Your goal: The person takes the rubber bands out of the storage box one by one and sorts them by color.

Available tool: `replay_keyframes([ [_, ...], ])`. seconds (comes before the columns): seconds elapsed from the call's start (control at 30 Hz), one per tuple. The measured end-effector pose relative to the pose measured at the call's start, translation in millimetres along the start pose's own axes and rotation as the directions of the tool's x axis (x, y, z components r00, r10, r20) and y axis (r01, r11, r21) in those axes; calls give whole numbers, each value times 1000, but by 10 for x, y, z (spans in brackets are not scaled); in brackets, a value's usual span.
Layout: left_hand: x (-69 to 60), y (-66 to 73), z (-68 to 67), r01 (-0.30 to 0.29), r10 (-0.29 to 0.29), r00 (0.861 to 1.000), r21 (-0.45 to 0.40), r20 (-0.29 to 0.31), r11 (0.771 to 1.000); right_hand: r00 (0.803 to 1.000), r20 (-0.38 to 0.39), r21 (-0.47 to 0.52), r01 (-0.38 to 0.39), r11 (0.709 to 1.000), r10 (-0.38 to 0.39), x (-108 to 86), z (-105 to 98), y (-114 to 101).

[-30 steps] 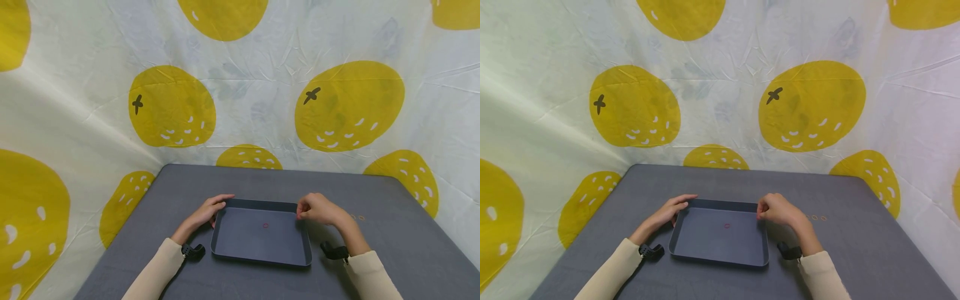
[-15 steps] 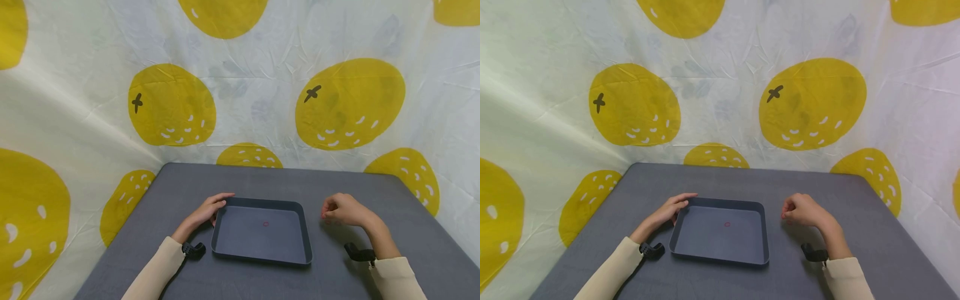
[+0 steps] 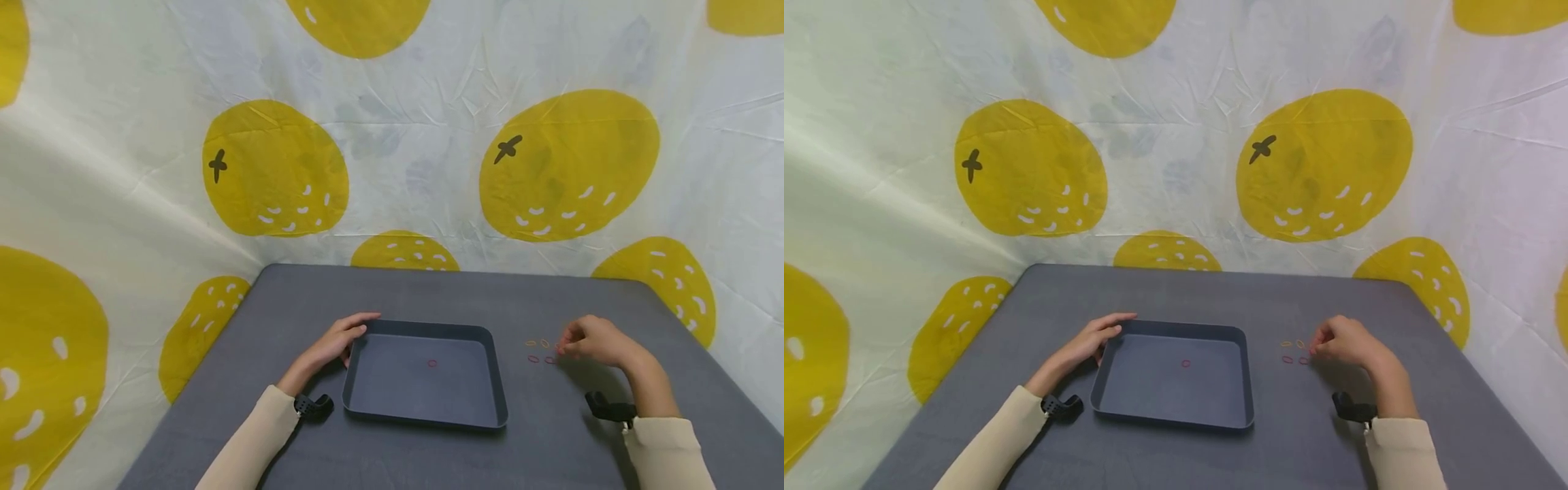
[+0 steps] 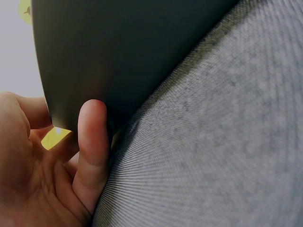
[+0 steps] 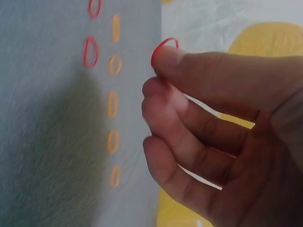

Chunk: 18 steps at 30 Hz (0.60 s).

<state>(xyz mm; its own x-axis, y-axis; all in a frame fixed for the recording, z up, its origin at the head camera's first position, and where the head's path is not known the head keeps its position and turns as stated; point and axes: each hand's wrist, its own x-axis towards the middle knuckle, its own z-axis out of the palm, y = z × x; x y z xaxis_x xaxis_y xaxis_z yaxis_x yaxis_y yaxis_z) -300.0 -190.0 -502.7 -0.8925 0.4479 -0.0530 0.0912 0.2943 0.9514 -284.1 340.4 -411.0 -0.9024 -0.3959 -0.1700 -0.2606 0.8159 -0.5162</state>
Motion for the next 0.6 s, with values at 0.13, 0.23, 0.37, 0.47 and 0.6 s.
replay_keyframes([
  [0.13,5,-3,-18,-7,7,1000,2,-1,1000,999,-7,-17,-36,999,36,9,27,123],
  [0.23,7,5,-22,-6,6,1000,9,-1,1000,999,-9,-21,-49,999,49,16,70,193],
  [0.37,13,8,-14,-3,3,1000,12,-1,1000,999,-4,-14,-48,999,48,25,109,232],
  [0.47,12,8,-6,0,0,1000,9,-1,1000,999,-1,-27,-43,999,43,40,118,243],
  [0.6,5,16,-3,7,-7,1000,3,-1,1000,998,4,-39,-57,998,57,57,113,246],
])
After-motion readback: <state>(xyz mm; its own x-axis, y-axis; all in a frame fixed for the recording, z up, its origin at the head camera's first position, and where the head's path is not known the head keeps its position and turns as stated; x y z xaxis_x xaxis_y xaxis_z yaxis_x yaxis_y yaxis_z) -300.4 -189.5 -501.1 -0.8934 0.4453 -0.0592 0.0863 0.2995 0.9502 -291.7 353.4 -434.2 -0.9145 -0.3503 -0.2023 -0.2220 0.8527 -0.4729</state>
